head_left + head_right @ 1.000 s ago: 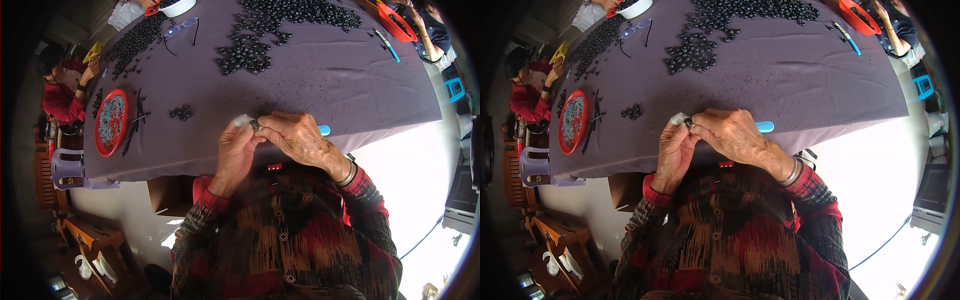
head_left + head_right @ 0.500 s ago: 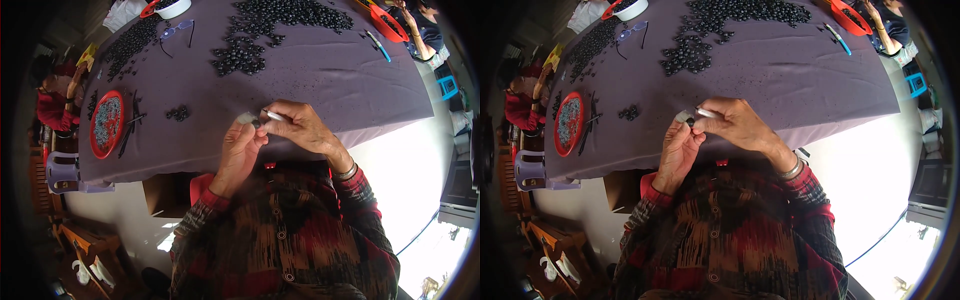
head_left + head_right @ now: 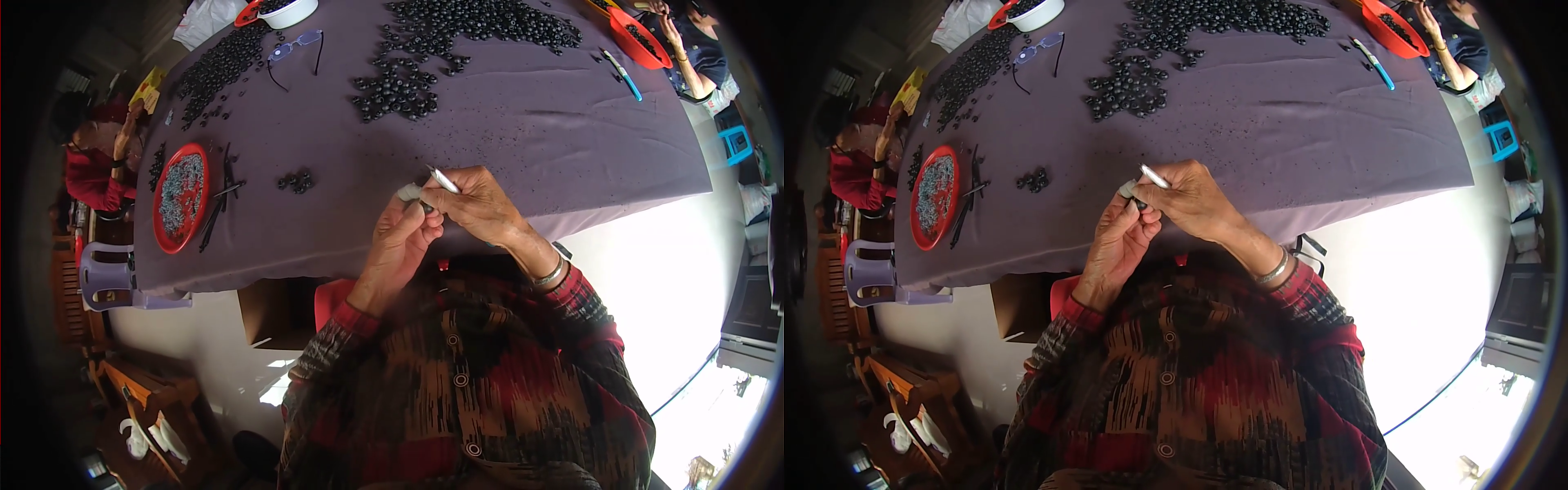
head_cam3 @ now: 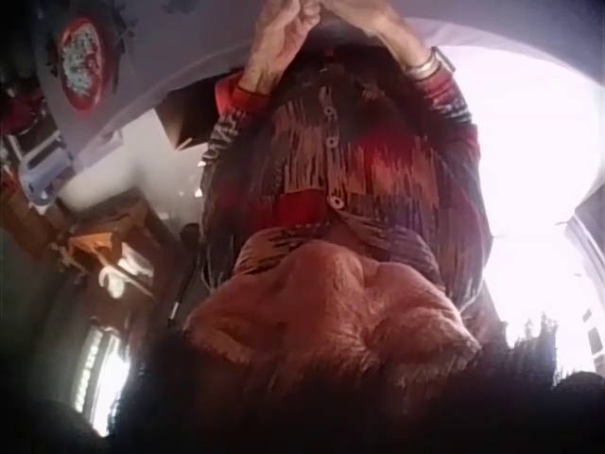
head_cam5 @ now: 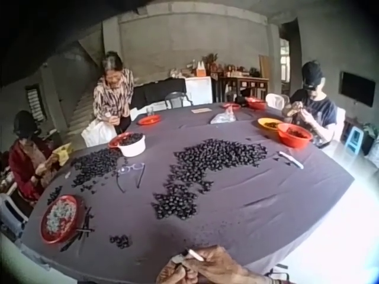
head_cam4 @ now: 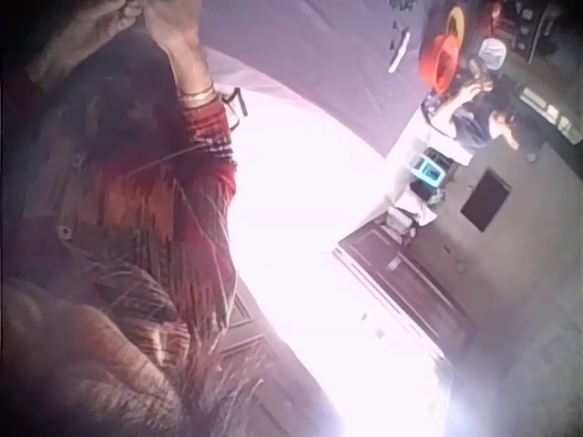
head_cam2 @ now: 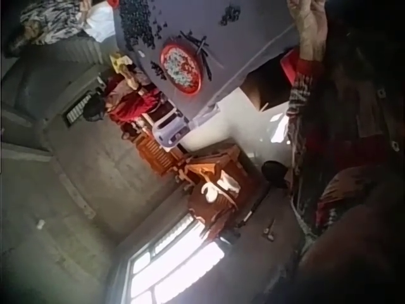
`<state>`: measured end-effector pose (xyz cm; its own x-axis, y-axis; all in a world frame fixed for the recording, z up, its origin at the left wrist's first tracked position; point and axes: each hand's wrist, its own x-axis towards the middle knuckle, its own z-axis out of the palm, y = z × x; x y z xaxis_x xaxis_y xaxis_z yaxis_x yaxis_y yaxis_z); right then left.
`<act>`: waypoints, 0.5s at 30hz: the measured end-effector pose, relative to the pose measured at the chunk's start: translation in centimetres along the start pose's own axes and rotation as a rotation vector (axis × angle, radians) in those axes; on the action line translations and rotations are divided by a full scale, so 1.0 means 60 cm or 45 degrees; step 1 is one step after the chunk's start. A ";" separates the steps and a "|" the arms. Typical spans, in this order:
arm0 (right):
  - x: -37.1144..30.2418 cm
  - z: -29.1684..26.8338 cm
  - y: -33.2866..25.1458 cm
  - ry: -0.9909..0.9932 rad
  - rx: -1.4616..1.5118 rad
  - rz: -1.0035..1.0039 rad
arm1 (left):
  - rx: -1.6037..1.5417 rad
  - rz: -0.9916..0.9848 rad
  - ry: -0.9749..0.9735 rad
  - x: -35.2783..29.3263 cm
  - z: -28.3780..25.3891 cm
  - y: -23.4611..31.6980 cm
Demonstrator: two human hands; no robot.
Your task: The person trims small black plastic components one at a time by scraping them with a small handheld blade.
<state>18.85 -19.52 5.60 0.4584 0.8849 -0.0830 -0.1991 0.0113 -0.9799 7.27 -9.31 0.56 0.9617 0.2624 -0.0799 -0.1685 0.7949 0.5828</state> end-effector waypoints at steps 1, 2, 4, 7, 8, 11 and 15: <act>0.000 0.000 0.000 0.007 0.004 0.005 | -0.001 -0.003 0.001 0.001 -0.002 -0.001; 0.000 -0.002 -0.003 0.009 0.005 0.008 | 0.017 -0.001 -0.019 0.002 -0.004 0.001; -0.001 -0.006 -0.013 0.056 -0.083 0.101 | 0.031 -0.007 -0.036 0.003 -0.001 0.001; -0.002 -0.013 0.003 0.046 -0.226 -0.025 | 0.058 0.004 -0.035 0.002 0.002 0.002; -0.002 -0.014 0.008 0.045 -0.224 -0.023 | 0.048 0.010 -0.007 0.001 -0.001 0.002; -0.005 -0.009 0.012 0.195 -0.510 -0.390 | 0.025 0.026 0.049 -0.002 -0.002 0.000; -0.022 0.009 0.004 0.143 -0.457 -0.378 | 0.003 0.055 0.088 -0.003 0.005 -0.001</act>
<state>17.74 -20.42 5.57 0.5449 0.8118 0.2100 0.2573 0.0765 -0.9633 7.17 -9.60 0.78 0.9364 0.3334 -0.1099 -0.2089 0.7808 0.5888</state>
